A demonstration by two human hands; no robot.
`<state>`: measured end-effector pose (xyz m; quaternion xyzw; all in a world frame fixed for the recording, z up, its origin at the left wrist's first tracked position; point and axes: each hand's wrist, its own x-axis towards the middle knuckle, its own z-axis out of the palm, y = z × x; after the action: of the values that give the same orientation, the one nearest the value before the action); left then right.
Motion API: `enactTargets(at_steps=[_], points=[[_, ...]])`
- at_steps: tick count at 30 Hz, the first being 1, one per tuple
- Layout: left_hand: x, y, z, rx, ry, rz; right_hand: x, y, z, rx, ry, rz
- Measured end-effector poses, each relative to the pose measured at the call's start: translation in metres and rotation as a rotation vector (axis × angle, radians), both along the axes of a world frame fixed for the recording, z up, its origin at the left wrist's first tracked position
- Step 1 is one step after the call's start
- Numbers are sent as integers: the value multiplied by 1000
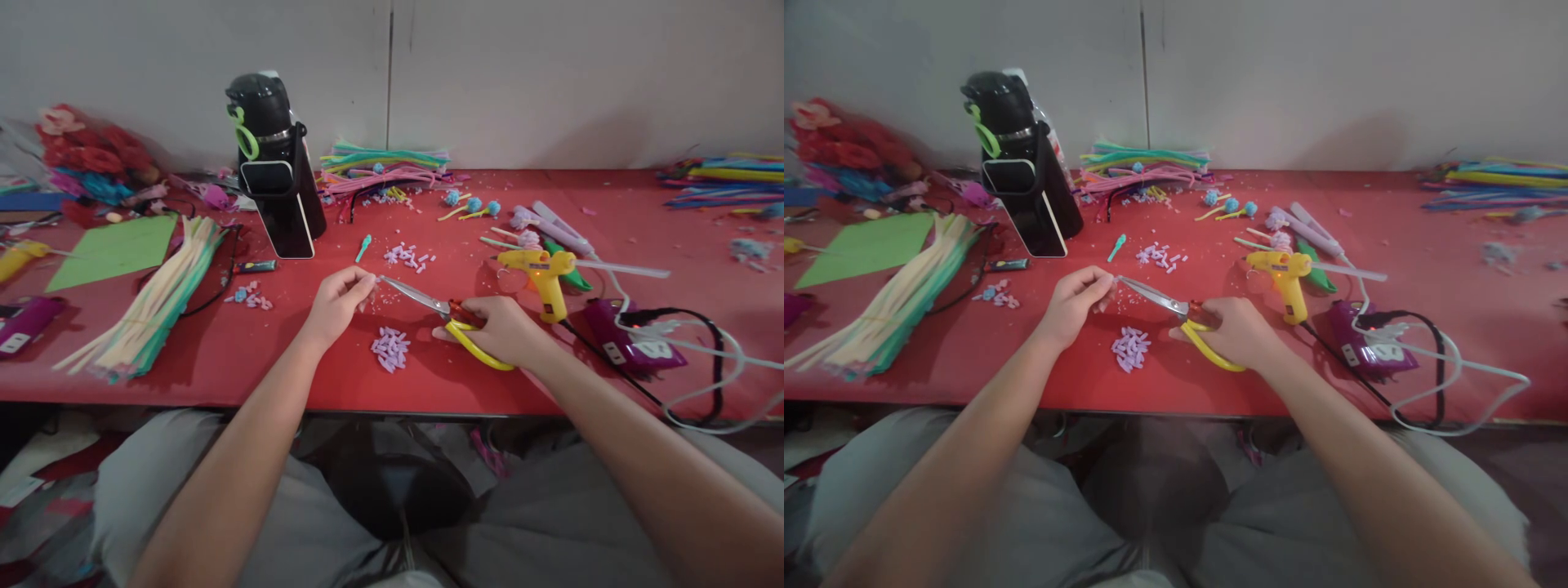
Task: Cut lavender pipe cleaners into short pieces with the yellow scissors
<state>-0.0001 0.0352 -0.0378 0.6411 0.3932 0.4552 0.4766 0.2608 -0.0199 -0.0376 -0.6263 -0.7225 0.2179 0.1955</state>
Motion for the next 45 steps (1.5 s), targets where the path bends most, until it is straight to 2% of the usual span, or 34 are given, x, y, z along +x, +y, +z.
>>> enactTargets(at_steps=[16, 45], points=[[2, 0, 2, -48, -1, 6, 0, -1, -3, 16, 11, -15], [1, -1, 0, 12, 79, -29, 0, 0, -3, 0, -7, -9]])
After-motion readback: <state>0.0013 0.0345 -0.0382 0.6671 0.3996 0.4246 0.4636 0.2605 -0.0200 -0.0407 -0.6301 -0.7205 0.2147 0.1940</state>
